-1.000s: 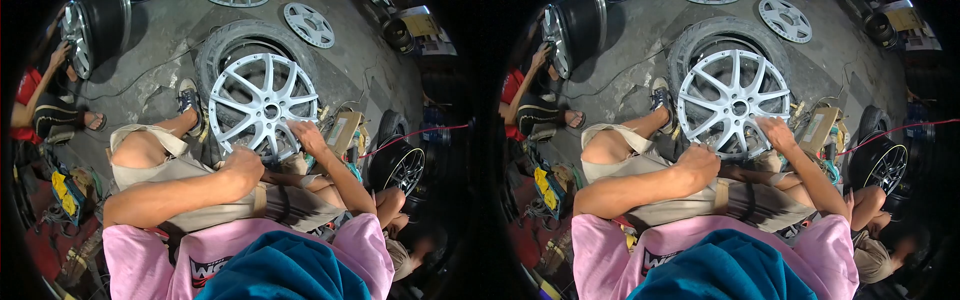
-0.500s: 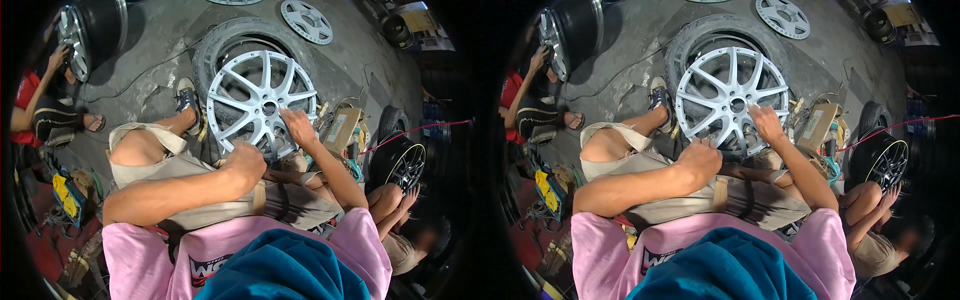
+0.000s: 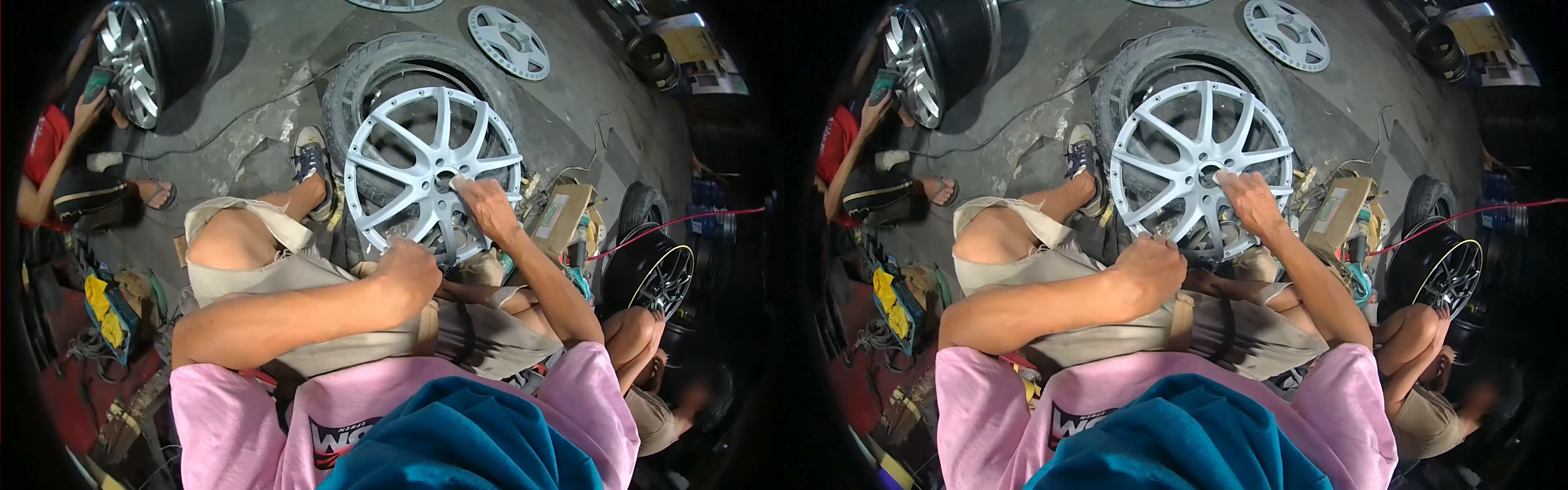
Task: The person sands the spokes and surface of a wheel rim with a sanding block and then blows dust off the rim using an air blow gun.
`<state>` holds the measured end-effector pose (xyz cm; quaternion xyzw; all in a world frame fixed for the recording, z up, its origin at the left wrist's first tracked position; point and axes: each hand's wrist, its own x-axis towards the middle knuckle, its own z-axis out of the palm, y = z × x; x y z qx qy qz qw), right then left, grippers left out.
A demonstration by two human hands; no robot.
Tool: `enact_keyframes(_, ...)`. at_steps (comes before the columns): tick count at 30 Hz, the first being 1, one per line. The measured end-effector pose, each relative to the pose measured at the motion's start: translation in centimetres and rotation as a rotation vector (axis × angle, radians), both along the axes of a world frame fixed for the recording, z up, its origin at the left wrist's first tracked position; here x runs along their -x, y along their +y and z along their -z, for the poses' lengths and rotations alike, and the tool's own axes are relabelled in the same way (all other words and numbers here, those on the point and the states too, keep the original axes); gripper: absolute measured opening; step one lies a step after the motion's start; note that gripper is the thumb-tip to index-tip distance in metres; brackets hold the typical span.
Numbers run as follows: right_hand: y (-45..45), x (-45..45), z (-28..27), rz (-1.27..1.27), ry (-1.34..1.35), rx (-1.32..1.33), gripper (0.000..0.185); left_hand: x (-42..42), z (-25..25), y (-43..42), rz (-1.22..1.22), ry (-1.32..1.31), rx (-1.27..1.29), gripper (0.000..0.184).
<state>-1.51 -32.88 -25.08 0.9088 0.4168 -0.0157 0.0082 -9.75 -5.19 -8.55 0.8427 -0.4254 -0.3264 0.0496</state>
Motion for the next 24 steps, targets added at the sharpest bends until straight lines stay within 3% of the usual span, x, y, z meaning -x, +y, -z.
enact_keyframes(1, -0.3, 0.0, -0.5, 0.024, -0.08, -0.115, 0.062, 0.2, 0.0, 0.0, -0.002, -0.066, -0.011, 0.022)
enact_keyframes(2, -0.3, -0.1, -0.9, 0.199, 0.035, -0.086, 0.06, 0.5, 0.1, 0.0, 0.002, -0.135, -0.022, 0.021)
enact_keyframes(4, -0.8, 0.3, 1.7, 0.314, -0.003, -0.052, 0.059, 0.6, 0.0, -0.2, 0.01, -0.169, -0.016, 0.021)
enact_keyframes(7, 1.1, 3.0, 5.1, 0.262, -0.027, -0.059, 0.057, 0.2, -0.1, -0.1, 0.014, -0.172, -0.011, 0.02)
enact_keyframes(8, 2.2, 4.1, 5.0, 0.388, 0.115, -0.032, 0.055, 0.2, -0.1, -0.2, 0.005, -0.137, -0.001, 0.02)
enact_keyframes(10, 3.5, 5.1, 3.6, 0.492, 0.296, -0.27, 0.044, 0.3, 0.1, -0.1, -0.011, -0.151, 0.016, 0.02)
enact_keyframes(11, 3.8, 5.3, 3.6, 0.497, 0.302, -0.27, 0.044, 0.6, 0.2, 0.0, -0.013, -0.165, 0.032, 0.021)
enact_keyframes(13, 3.8, 5.1, 3.4, 0.321, 0.282, -0.529, 0.036, 0.3, -0.1, -0.2, 0.015, -0.107, 0.025, 0.021)
enact_keyframes(16, 4.7, 5.0, 4.2, 0.498, 0.276, -0.302, 0.035, 0.3, 0.0, -0.2, 0.022, -0.051, 0.007, 0.022)
enact_keyframes(24, 9.3, 5.9, 5.0, 0.56, 0.146, -0.504, 0.037, 0.7, 0.9, -0.5, 0.01, -0.169, 0.003, 0.019)
